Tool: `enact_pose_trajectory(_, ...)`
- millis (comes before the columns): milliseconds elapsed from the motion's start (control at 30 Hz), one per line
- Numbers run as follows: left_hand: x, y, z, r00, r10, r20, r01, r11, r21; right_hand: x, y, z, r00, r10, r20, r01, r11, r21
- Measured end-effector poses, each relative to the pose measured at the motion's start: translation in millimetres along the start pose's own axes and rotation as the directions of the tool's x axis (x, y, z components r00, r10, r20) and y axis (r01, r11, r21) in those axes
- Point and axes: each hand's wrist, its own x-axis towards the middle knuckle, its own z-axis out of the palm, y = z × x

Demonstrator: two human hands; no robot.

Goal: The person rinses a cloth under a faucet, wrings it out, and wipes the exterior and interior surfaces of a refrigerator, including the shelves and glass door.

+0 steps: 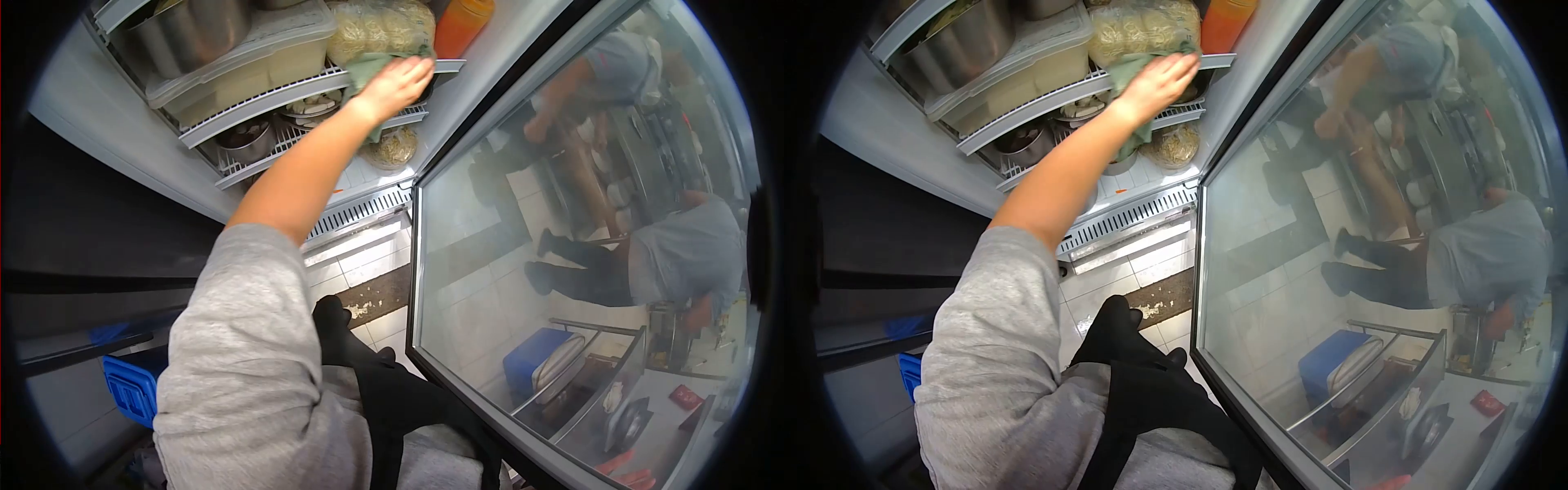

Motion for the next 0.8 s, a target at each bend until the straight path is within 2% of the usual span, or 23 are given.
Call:
enact_pose_trajectory(167, 49, 25, 55, 1.000, 0.011, 0.005, -0.010, 0.996, -0.088, -3, -1, 1, 1.000, 0.016, 0.000, -0.016, 0.999, -0.040)
enact_pose_trajectory(233, 58, 29, 55, 0.994, 0.077, 0.074, -0.083, 0.994, 0.077, -6, 0, -1, 1.000, 0.016, -0.007, -0.016, 0.998, -0.054)
enact_pose_trajectory(267, 55, 28, 54, 0.994, 0.076, 0.074, -0.082, 0.994, 0.077, -8, -1, 0, 1.000, 0.021, -0.009, -0.021, 0.998, -0.058)
enact_pose_trajectory(333, 45, 22, 37, 0.991, 0.086, 0.107, -0.095, 0.992, 0.079, -9, 1, 1, 1.000, 0.025, -0.011, -0.025, 0.998, -0.058)
enact_pose_trajectory(433, 8, 4, -2, 0.944, 0.139, 0.298, -0.187, 0.972, 0.140, -10, 6, -3, 0.999, 0.037, -0.013, -0.037, 0.997, -0.061)
enact_pose_trajectory(500, -26, -16, -36, 0.913, 0.147, 0.382, -0.180, 0.982, 0.053, -12, 11, -4, 0.999, 0.052, -0.013, -0.053, 0.997, -0.054)
enact_pose_trajectory(633, -89, -44, -107, 0.916, 0.061, 0.396, -0.151, 0.968, 0.202, -22, 20, -11, 0.994, 0.109, -0.013, -0.110, 0.991, -0.077)
enact_pose_trajectory(667, -101, -48, -126, 0.906, 0.043, 0.420, -0.159, 0.956, 0.245, -26, 27, -11, 0.989, 0.148, -0.003, -0.148, 0.982, -0.115)
enact_pose_trajectory(700, -111, -52, -146, 0.893, 0.016, 0.451, -0.158, 0.947, 0.279, -31, 39, -14, 0.974, 0.227, 0.024, -0.217, 0.952, -0.215)
enact_pose_trajectory(733, -121, -57, -162, 0.877, -0.013, 0.480, -0.157, 0.937, 0.313, -23, 17, -7, 0.949, 0.306, 0.071, -0.259, 0.890, -0.374)
enact_pose_trajectory(767, -131, -61, -172, 0.876, -0.014, 0.482, -0.160, 0.935, 0.318, -10, -9, -4, 0.868, -0.470, 0.161, 0.497, 0.816, -0.294)
enact_pose_trajectory(800, -140, -65, -180, 0.880, -0.025, 0.474, -0.152, 0.931, 0.332, -13, 3, -4, 0.868, -0.471, 0.157, 0.496, 0.819, -0.290)
